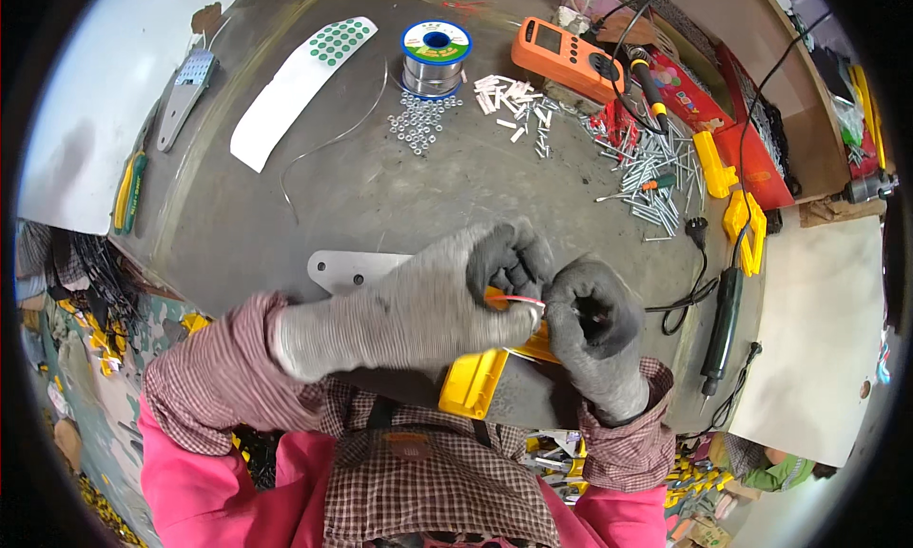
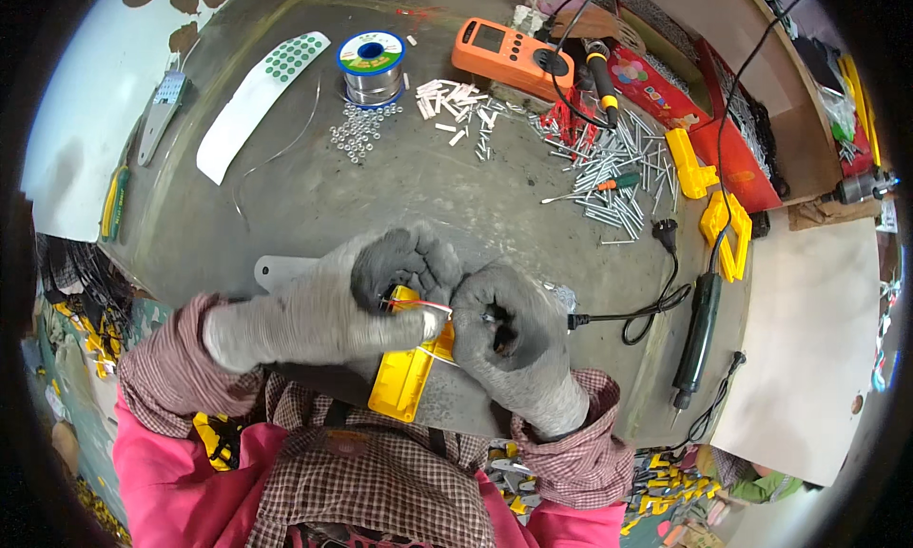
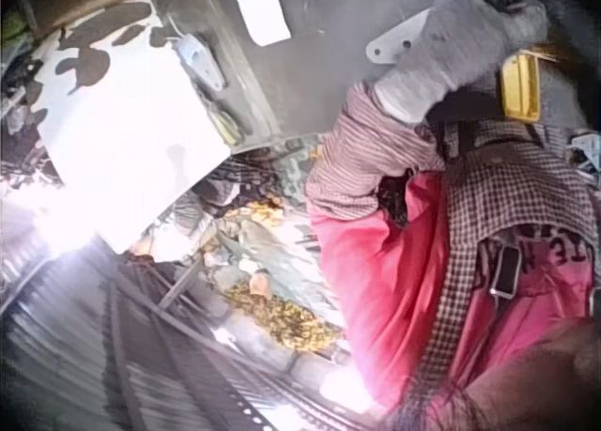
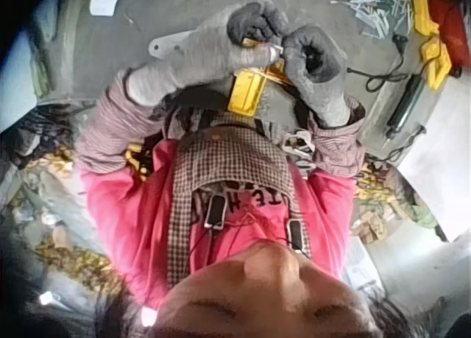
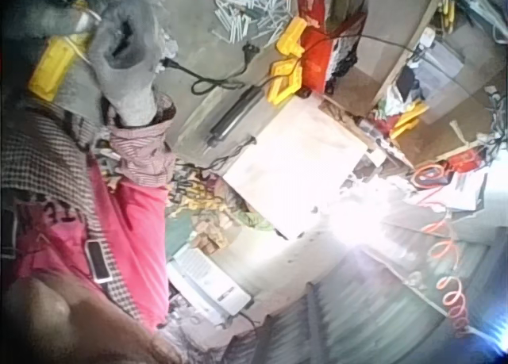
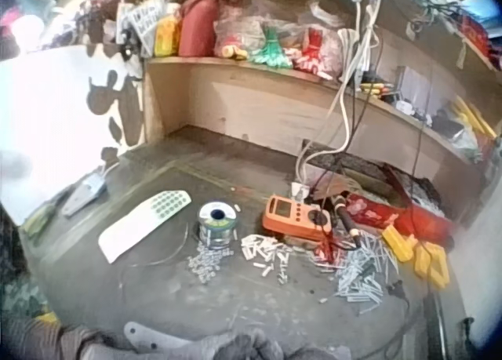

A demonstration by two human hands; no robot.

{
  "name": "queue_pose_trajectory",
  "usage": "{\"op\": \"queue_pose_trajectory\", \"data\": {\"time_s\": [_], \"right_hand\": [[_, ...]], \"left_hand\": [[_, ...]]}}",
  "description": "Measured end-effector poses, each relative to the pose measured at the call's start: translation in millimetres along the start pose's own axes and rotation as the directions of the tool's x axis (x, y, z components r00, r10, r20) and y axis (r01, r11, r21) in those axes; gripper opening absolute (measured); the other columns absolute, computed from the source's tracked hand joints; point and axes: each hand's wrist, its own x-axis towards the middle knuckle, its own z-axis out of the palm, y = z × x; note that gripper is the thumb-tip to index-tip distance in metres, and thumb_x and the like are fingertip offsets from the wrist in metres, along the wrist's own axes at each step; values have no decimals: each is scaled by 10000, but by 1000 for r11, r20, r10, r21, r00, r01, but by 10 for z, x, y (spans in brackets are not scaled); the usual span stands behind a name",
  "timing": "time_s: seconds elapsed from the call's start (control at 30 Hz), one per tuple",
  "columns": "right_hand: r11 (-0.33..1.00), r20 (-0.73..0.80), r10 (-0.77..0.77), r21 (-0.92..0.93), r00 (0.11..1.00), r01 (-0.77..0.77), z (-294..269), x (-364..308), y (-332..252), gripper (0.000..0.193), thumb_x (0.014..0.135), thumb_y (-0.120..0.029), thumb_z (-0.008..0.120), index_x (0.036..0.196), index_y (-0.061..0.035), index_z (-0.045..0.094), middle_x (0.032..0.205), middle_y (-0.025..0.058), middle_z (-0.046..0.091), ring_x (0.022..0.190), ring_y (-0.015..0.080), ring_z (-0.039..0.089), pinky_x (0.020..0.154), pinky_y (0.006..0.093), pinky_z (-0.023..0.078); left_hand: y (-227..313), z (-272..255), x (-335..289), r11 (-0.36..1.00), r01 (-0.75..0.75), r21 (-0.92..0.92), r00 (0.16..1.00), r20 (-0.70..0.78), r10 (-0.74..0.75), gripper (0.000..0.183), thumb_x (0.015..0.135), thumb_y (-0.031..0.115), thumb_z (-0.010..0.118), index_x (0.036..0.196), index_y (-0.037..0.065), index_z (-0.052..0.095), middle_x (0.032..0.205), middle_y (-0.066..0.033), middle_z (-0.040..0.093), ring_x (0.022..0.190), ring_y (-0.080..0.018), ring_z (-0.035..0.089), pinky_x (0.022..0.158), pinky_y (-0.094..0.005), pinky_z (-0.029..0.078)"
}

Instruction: The person assembles a yellow plastic handle and a metal bracket by hand with screws using an electric screwdriver, then solders internal wires with a soldering iron.

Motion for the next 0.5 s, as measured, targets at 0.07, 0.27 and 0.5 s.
{"op": "queue_pose_trajectory", "data": {"time_s": [0.07,0.27,0.5], "right_hand": [[911,-56,-266,-342,962,232,43,18,-24,56,844,-86,596,831,-34,613,776,44,591,677,107,552,612,266,449],[987,-10,126,102,992,-124,-38,-26,33,50,859,-75,614,857,-25,607,764,1,564,693,55,499,601,237,409],[936,-28,-266,-246,964,251,29,-28,35,89,761,-23,672,824,-32,609,740,87,560,629,197,554,579,288,445]], "left_hand": [[-27,-50,10,986,106,-129,994,36,-102,308,887,103,702,1128,50,518,982,23,568,924,-54,538,828,-230,461],[-29,-30,24,495,-426,757,868,189,459,425,814,77,710,1196,57,525,977,-55,599,941,-205,605,857,-357,480],[-66,49,-40,886,-206,415,972,-17,233,452,860,61,638,1286,31,489,1090,-112,625,1016,-230,622,897,-334,481]]}}
